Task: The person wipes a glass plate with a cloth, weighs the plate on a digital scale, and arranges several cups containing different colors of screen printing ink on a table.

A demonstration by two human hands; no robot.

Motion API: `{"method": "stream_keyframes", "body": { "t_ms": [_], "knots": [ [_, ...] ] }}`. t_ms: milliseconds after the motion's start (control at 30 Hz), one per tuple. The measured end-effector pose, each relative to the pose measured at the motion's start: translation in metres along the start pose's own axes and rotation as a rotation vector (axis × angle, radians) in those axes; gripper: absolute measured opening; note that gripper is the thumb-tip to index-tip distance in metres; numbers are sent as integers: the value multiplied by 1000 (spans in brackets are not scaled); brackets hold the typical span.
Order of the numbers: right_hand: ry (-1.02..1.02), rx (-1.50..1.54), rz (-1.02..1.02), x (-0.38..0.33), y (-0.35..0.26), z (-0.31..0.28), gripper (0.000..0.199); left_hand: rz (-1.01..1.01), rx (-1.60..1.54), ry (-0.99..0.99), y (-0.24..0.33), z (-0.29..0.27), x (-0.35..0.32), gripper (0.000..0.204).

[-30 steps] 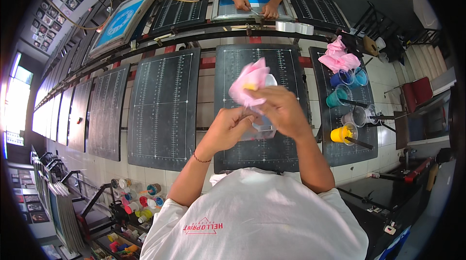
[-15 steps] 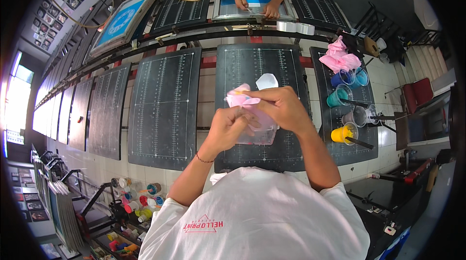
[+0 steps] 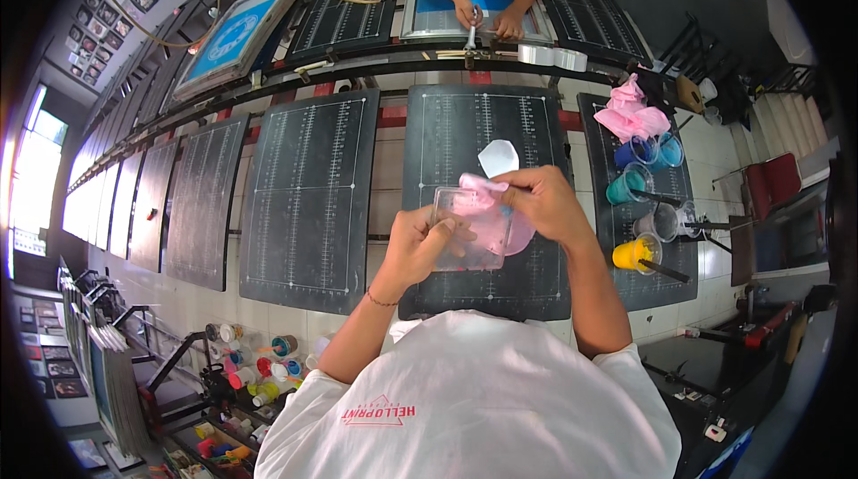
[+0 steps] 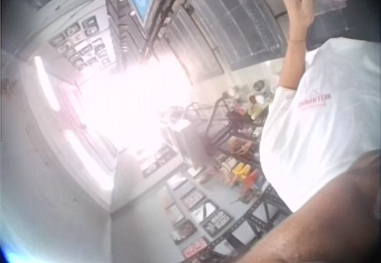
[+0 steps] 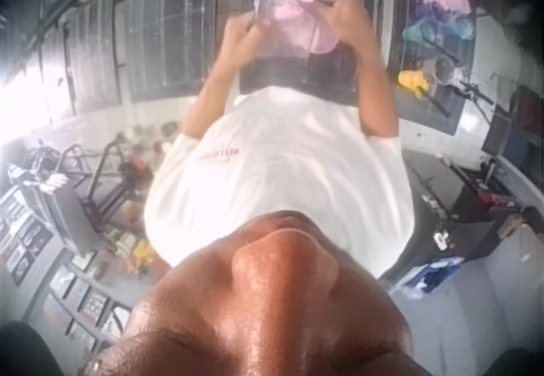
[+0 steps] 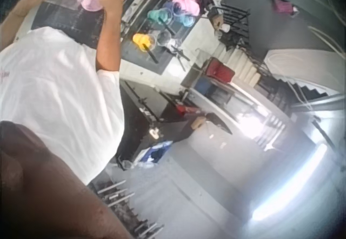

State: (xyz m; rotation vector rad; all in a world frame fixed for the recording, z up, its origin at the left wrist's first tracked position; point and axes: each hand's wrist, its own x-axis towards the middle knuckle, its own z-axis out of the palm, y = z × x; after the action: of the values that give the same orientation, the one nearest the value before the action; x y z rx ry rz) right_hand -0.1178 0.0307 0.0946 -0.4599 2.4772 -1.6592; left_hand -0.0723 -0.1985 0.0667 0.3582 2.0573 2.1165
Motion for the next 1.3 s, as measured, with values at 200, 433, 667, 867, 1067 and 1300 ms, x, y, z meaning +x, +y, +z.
{"method": "stream_keyframes", "body": {
  "t_ms": [200,433,667,867,1067,1300],
  "knots": [
    [254,235,108,2,0,-22,32,49,-158,134,1,-12,1,22],
    [389,-205,-468,-5,-23,34,27,50,-134,169,7,1,6,23],
    [596,-204,-315,1,-22,44,16,99,-9,232,9,16,10,22],
    [478,-363,-482,-9,-20,59,13,69,-205,375,8,10,21,26],
    [429,-349,-532,-25,-14,84,6,46,-457,415,17,20,28,31],
    [614,-181,-343,-18,-9,76,9,115,-498,477,12,30,28,31]
  ]
}}
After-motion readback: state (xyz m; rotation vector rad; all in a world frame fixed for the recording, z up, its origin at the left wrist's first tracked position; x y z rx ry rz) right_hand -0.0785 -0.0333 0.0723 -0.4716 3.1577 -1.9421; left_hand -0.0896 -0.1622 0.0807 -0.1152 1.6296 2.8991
